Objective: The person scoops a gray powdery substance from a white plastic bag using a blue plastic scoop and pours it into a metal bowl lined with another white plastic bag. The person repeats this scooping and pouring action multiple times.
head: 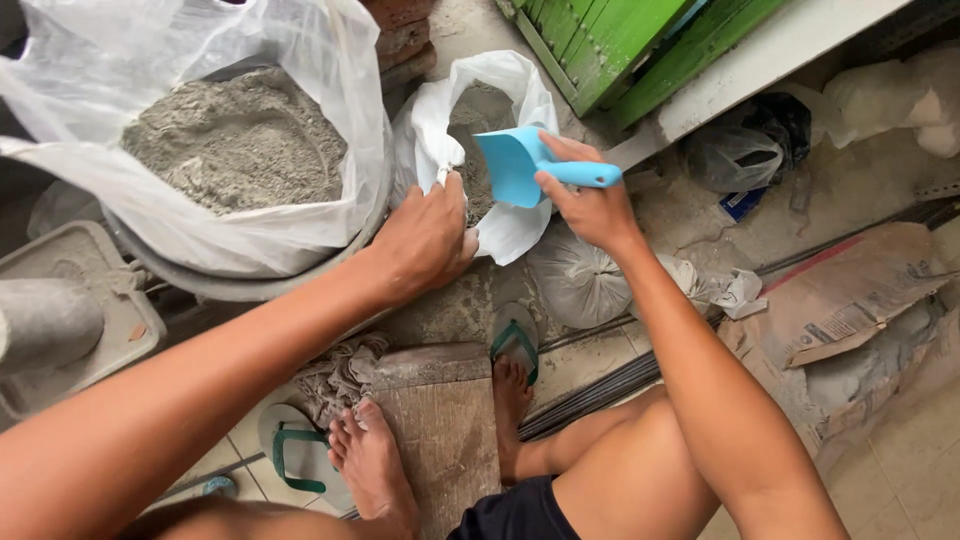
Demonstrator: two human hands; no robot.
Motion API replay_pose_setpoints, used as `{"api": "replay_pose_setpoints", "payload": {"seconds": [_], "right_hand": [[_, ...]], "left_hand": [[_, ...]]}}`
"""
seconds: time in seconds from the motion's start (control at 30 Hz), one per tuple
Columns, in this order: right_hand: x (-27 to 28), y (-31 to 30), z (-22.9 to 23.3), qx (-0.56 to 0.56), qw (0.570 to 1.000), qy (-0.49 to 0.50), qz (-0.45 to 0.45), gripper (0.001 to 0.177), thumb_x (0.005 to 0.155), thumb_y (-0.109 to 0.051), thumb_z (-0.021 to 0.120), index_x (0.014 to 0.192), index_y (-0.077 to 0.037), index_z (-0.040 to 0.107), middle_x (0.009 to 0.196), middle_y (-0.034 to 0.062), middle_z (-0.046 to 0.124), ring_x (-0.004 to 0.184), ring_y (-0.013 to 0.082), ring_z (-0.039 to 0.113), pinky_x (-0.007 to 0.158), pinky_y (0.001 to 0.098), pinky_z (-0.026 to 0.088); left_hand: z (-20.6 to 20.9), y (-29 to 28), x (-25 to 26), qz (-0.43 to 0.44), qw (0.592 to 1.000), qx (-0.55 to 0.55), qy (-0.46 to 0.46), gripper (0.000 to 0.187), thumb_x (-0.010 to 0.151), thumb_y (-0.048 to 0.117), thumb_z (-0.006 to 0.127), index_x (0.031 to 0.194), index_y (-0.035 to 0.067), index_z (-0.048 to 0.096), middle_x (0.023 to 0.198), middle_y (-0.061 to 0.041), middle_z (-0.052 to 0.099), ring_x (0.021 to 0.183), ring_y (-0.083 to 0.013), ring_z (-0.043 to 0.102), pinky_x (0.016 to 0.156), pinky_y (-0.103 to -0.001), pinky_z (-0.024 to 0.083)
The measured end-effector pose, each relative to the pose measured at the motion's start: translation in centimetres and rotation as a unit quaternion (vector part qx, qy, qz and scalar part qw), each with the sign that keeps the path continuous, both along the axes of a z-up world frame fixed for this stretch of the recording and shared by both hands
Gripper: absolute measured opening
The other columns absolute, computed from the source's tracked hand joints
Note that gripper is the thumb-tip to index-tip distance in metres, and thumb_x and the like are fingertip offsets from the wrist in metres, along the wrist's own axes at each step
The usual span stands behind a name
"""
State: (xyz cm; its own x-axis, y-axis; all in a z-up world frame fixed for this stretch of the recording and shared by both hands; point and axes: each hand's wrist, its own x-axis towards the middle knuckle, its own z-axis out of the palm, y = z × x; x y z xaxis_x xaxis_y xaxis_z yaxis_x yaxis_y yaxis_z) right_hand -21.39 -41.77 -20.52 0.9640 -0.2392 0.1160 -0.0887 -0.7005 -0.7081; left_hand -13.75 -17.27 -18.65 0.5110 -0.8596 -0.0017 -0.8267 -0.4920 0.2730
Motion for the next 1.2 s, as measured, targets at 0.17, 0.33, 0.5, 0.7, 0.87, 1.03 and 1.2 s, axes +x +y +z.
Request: {"api": "replay_pose_setpoints", "payload": {"seconds": [0.17, 0.33, 0.5, 0.7, 0.87, 1.03, 1.2], "right_hand": [[2.2, -1.9, -4.4, -0.008, 0.998, 0.002, -0.055, 0.045, 0.097, -0.029, 0.075, 0.14, -0.034, 0.066, 0.144, 0.0254, 0.054, 0.131, 0.0466, 0.055, 0.111, 0.059, 0.044], [3.9, -2.7, -7.6, 0.006, 0.996, -0.035, -0.087, 0.041, 0.098, -0.019, 0.075, 0.137, -0.03, 0.07, 0.146, 0.0285, 0.048, 0.135, 0.0503, 0.051, 0.114, 0.06, 0.039], [4.9, -2.3, -9.2, -0.007, 0.998, -0.031, -0.057, 0.038, 0.098, -0.014, 0.074, 0.134, -0.026, 0.072, 0.147, 0.0355, 0.043, 0.132, 0.058, 0.049, 0.111, 0.0683, 0.038], [6.8, -1.0, -7.3, -0.015, 0.999, -0.038, -0.03, 0.037, 0.098, -0.02, 0.074, 0.134, -0.028, 0.071, 0.146, 0.0301, 0.046, 0.131, 0.0535, 0.052, 0.111, 0.0632, 0.042], [8.8, 0.5, -10.0, -0.014, 1.0, -0.022, 0.015, 0.036, 0.097, -0.018, 0.073, 0.133, -0.019, 0.071, 0.151, 0.0334, 0.039, 0.132, 0.0564, 0.05, 0.102, 0.06, 0.052], [11.8, 2.2, -14.3, -0.023, 0.998, -0.049, 0.039, 0.038, 0.092, -0.023, 0.076, 0.128, -0.034, 0.073, 0.139, 0.0207, 0.052, 0.122, 0.0487, 0.061, 0.105, 0.0549, 0.05], [11.9, 2.6, -13.9, 0.07, 0.996, -0.041, 0.031, 0.027, 0.09, -0.021, 0.075, 0.117, -0.023, 0.076, 0.129, 0.02, 0.058, 0.116, 0.0451, 0.065, 0.102, 0.0502, 0.051]], "left_hand": [[7.0, 0.8, -0.6, 0.074, 0.973, -0.046, 0.213, 0.071, 0.091, 0.015, 0.055, 0.143, -0.027, 0.031, 0.109, -0.042, 0.062, 0.115, -0.0566, 0.059, 0.095, -0.068, 0.049], [8.5, 0.8, -0.8, 0.142, 0.93, -0.137, 0.312, 0.07, 0.09, 0.005, 0.054, 0.15, -0.02, 0.027, 0.133, -0.046, 0.052, 0.133, -0.0581, 0.047, 0.107, -0.072, 0.04], [7.5, 1.1, -1.2, 0.138, 0.912, -0.212, 0.324, 0.063, 0.092, -0.005, 0.052, 0.15, -0.018, 0.032, 0.145, -0.048, 0.042, 0.139, -0.0593, 0.038, 0.113, -0.07, 0.031], [7.1, 1.7, -1.3, 0.115, 0.916, -0.21, 0.321, 0.068, 0.088, -0.003, 0.055, 0.151, -0.014, 0.033, 0.154, -0.043, 0.035, 0.143, -0.0582, 0.034, 0.114, -0.063, 0.034], [5.6, 1.8, -1.3, 0.102, 0.923, -0.211, 0.305, 0.075, 0.082, -0.001, 0.055, 0.153, -0.006, 0.031, 0.162, -0.035, 0.027, 0.15, -0.0517, 0.024, 0.118, -0.057, 0.03], [7.2, 1.4, -1.1, 0.119, 0.923, -0.204, 0.305, 0.079, 0.078, 0.003, 0.055, 0.154, -0.006, 0.034, 0.16, -0.037, 0.032, 0.145, -0.0595, 0.029, 0.112, -0.067, 0.031], [7.3, 1.4, -1.2, 0.132, 0.912, -0.215, 0.322, 0.08, 0.078, 0.005, 0.054, 0.154, -0.007, 0.033, 0.159, -0.039, 0.031, 0.145, -0.0609, 0.028, 0.115, -0.065, 0.03]]}}
